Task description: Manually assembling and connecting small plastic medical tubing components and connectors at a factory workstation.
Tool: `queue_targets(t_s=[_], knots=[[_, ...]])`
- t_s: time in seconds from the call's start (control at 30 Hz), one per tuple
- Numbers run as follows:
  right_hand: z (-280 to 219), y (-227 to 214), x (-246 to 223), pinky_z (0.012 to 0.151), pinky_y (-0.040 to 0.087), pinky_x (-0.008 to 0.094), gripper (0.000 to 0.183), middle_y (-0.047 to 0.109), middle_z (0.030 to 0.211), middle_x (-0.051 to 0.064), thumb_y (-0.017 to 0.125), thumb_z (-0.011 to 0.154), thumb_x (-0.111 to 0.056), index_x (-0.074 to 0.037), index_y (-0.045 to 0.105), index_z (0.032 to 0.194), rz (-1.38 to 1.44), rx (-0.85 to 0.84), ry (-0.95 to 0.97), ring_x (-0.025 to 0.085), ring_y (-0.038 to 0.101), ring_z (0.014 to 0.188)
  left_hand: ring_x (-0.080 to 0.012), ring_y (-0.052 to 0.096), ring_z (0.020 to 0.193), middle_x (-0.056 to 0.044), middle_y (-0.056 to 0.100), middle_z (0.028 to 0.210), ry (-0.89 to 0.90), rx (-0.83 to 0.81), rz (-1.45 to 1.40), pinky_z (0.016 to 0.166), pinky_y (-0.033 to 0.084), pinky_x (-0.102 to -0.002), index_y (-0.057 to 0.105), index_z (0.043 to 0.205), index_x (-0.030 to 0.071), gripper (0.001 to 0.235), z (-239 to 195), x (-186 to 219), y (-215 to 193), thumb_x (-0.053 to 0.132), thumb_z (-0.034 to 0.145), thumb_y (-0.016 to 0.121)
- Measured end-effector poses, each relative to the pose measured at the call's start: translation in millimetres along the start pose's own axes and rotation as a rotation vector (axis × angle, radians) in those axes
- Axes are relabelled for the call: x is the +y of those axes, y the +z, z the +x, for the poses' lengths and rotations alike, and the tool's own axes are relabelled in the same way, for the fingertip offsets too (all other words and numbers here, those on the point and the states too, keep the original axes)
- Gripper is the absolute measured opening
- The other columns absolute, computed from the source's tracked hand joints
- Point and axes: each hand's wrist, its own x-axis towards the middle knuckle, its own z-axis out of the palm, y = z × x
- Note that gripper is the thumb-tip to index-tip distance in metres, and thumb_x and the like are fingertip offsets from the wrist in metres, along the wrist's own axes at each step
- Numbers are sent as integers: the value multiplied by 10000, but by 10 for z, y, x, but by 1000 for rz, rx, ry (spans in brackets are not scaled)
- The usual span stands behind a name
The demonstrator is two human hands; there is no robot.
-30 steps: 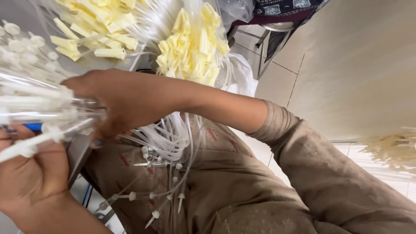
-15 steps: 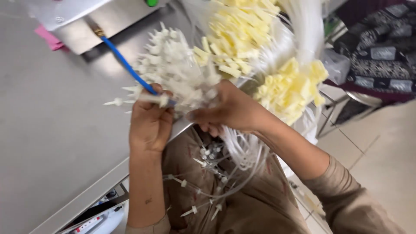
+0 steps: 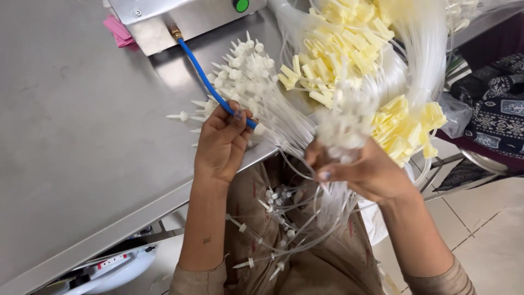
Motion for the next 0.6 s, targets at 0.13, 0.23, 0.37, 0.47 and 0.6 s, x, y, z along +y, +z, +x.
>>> queue_targets(t_s=[0.13, 0.23, 0.37, 0.47, 0.6], knots=[[-31, 94, 131, 736, 570, 339, 377, 662, 958, 105, 811, 794, 87, -21, 612, 1096, -7, 64, 1, 199, 655, 894, -176, 642, 969, -74, 682, 994, -14, -17, -28, 927, 530, -326, 650, 1044, 57, 126, 2, -8, -5, 2, 947, 708], [-20, 58, 149, 747, 545, 315, 388, 672, 985, 110, 851, 812, 42, -3, 628, 1127, -54, 180, -166, 200, 643, 886, -182, 650, 978, -78, 685, 997, 14, -22, -40, 939, 538, -333, 652, 1033, 48, 108, 12, 2, 11, 3, 945, 695], [208, 306, 39, 779, 610, 336, 510, 686, 952, 41, 869, 705, -67, -74, 618, 1149, -100, 376, -125, 160, 673, 872, -180, 650, 949, -76, 687, 985, 33, -8, -23, 890, 532, -328, 650, 1027, 55, 120, 25, -33, -20, -13, 940, 696], [282, 331, 33, 804, 603, 297, 484, 751, 962, 37, 862, 713, -156, -64, 655, 1141, -503, 497, -59, 145, 713, 888, -182, 654, 928, -77, 686, 971, 9, 3, -24, 887, 540, -328, 656, 1026, 50, 107, 28, 1, 11, -5, 943, 696], [308, 337, 25, 813, 604, 301, 429, 751, 948, 38, 879, 731, -176, -39, 687, 1089, -581, 458, -69, 146, 712, 899, -170, 660, 921, -69, 692, 963, -24, 54, -28, 880, 546, -314, 650, 1008, 63, 104, 5, -3, 16, 4, 936, 697]])
